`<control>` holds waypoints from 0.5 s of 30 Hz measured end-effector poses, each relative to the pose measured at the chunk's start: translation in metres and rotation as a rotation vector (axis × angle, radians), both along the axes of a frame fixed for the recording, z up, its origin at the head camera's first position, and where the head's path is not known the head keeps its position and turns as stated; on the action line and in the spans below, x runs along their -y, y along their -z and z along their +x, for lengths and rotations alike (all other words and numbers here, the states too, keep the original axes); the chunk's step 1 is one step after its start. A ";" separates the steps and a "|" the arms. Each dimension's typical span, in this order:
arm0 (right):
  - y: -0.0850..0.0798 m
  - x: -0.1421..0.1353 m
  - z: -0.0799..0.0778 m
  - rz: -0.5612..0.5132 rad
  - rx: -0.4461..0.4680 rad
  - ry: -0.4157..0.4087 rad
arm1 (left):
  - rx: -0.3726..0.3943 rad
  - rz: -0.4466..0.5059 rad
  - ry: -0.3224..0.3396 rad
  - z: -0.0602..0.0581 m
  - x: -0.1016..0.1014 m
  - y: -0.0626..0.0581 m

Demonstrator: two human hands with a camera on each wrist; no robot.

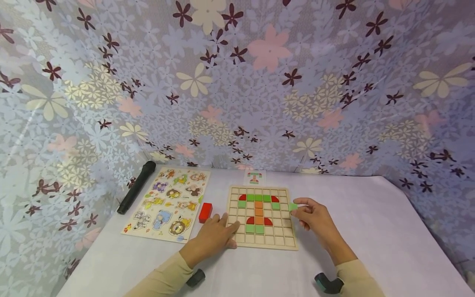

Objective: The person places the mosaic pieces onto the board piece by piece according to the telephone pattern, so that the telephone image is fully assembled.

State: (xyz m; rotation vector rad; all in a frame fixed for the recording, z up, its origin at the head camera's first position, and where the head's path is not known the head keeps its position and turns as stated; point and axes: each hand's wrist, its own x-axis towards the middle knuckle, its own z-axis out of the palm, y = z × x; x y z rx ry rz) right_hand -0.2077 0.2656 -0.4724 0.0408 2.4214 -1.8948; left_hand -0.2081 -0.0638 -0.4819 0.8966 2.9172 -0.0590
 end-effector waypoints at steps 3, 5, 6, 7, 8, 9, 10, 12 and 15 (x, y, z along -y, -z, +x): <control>0.004 0.010 -0.002 0.009 0.034 -0.047 | 0.006 0.003 -0.004 0.000 0.000 0.000; 0.007 0.017 -0.003 0.006 0.056 -0.076 | 0.006 0.000 -0.005 0.000 0.000 0.001; 0.008 0.021 -0.003 0.003 0.070 -0.083 | 0.005 -0.001 -0.005 0.000 0.000 0.001; 0.010 0.024 -0.003 0.000 0.079 -0.094 | 0.002 -0.003 -0.004 0.000 0.000 0.001; 0.011 0.027 -0.003 -0.005 0.085 -0.105 | 0.001 -0.004 -0.003 0.000 0.000 0.002; 0.013 0.029 -0.003 -0.006 0.089 -0.116 | -0.003 -0.004 -0.001 0.000 0.000 0.002; 0.014 0.032 -0.002 -0.007 0.094 -0.123 | -0.005 -0.005 0.000 -0.001 0.000 0.002; 0.018 0.036 -0.002 -0.004 0.104 -0.143 | -0.010 -0.006 0.003 -0.001 0.000 0.002; 0.022 0.042 -0.001 0.036 0.098 -0.181 | -0.020 -0.010 0.008 -0.001 0.000 0.003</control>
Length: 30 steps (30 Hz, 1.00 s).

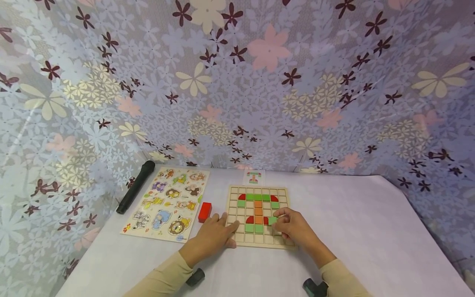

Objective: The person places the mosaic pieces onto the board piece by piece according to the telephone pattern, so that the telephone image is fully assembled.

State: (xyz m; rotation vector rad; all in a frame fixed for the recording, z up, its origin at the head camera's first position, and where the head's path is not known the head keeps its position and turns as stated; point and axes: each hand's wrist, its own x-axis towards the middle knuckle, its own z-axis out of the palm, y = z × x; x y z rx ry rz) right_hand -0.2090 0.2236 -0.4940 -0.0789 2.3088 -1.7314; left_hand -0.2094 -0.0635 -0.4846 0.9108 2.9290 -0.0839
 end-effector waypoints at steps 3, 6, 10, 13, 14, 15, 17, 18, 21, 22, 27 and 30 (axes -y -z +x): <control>0.003 0.006 0.000 0.096 -0.052 -0.030 | -0.012 -0.007 0.003 -0.001 0.000 0.001; 0.004 0.010 0.000 0.207 -0.120 -0.051 | -0.025 -0.008 0.007 -0.001 0.000 0.001; 0.007 0.014 0.000 0.310 -0.167 -0.073 | -0.036 -0.008 0.008 -0.001 0.001 0.001; 0.007 0.017 -0.001 0.352 -0.183 -0.082 | -0.034 -0.007 0.006 0.000 0.001 0.001; 0.007 0.018 -0.001 0.362 -0.187 -0.081 | -0.032 -0.004 0.005 0.000 0.001 0.001; 0.007 0.018 -0.001 0.369 -0.189 -0.079 | -0.033 -0.004 0.005 0.000 0.001 0.002; 0.006 0.020 -0.001 0.379 -0.191 -0.077 | -0.039 -0.001 0.008 0.000 0.001 0.002; 0.005 0.021 -0.001 0.384 -0.189 -0.075 | -0.043 -0.002 0.010 0.000 0.001 0.002; 0.005 0.022 -0.001 0.391 -0.181 -0.063 | -0.050 -0.010 0.015 0.000 0.001 0.002; 0.004 0.021 -0.001 0.393 -0.179 -0.057 | -0.053 -0.013 0.017 0.000 0.000 0.002; 0.004 0.018 -0.001 0.372 -0.179 -0.016 | -0.067 -0.025 0.022 0.001 0.000 0.000; 0.001 0.015 0.000 0.338 -0.181 0.005 | -0.076 -0.021 0.024 0.002 0.000 -0.001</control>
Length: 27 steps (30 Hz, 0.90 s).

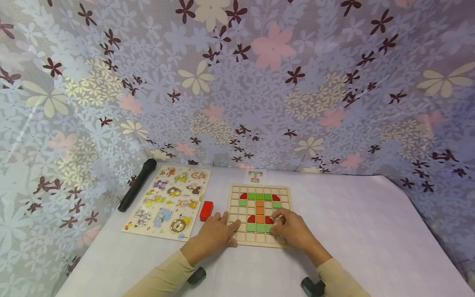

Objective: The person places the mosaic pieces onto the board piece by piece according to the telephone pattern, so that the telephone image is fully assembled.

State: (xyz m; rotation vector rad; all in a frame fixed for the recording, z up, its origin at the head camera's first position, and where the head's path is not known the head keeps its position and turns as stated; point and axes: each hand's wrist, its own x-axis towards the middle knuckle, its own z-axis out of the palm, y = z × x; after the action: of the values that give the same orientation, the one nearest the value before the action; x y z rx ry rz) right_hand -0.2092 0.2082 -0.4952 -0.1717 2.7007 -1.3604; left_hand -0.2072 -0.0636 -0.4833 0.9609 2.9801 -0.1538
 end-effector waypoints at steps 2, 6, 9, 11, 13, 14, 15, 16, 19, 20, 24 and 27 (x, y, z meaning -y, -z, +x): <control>-0.002 -0.003 0.000 -0.023 -0.005 0.014 | -0.002 0.001 0.001 0.000 0.000 -0.001; -0.005 -0.008 0.001 -0.089 0.001 0.027 | 0.007 0.000 -0.004 -0.003 0.000 -0.001; -0.007 -0.013 0.002 -0.130 0.011 0.037 | 0.027 0.001 -0.010 -0.003 0.001 0.000; -0.008 -0.016 0.003 -0.145 0.015 0.048 | 0.042 0.006 -0.015 -0.003 0.002 0.001; -0.009 -0.019 0.004 -0.154 0.014 0.056 | 0.056 0.006 -0.018 -0.003 0.003 0.001; -0.009 -0.021 0.005 -0.158 0.011 0.060 | 0.061 0.006 -0.019 -0.003 0.003 0.001; -0.010 -0.022 0.005 -0.162 0.007 0.067 | 0.063 0.008 -0.020 -0.003 0.003 0.002; -0.011 -0.024 0.005 -0.167 0.000 0.069 | 0.066 0.009 -0.021 -0.004 0.004 0.002; -0.014 -0.028 0.004 -0.188 -0.003 0.090 | 0.076 0.012 -0.024 -0.005 0.004 0.003; -0.015 -0.029 0.004 -0.193 -0.003 0.098 | 0.085 0.016 -0.029 -0.005 0.004 0.003; -0.022 -0.035 0.001 -0.225 -0.010 0.114 | 0.116 0.048 -0.052 -0.006 0.007 0.005; -0.030 -0.041 -0.002 -0.235 -0.026 0.121 | 0.120 0.113 -0.058 -0.007 0.013 -0.001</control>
State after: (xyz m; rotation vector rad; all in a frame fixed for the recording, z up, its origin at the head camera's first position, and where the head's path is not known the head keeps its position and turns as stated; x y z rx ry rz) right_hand -0.2108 0.2494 -0.4650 -0.0468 2.6028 -1.7205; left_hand -0.2142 -0.0766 -0.4825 0.8586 2.9282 0.0708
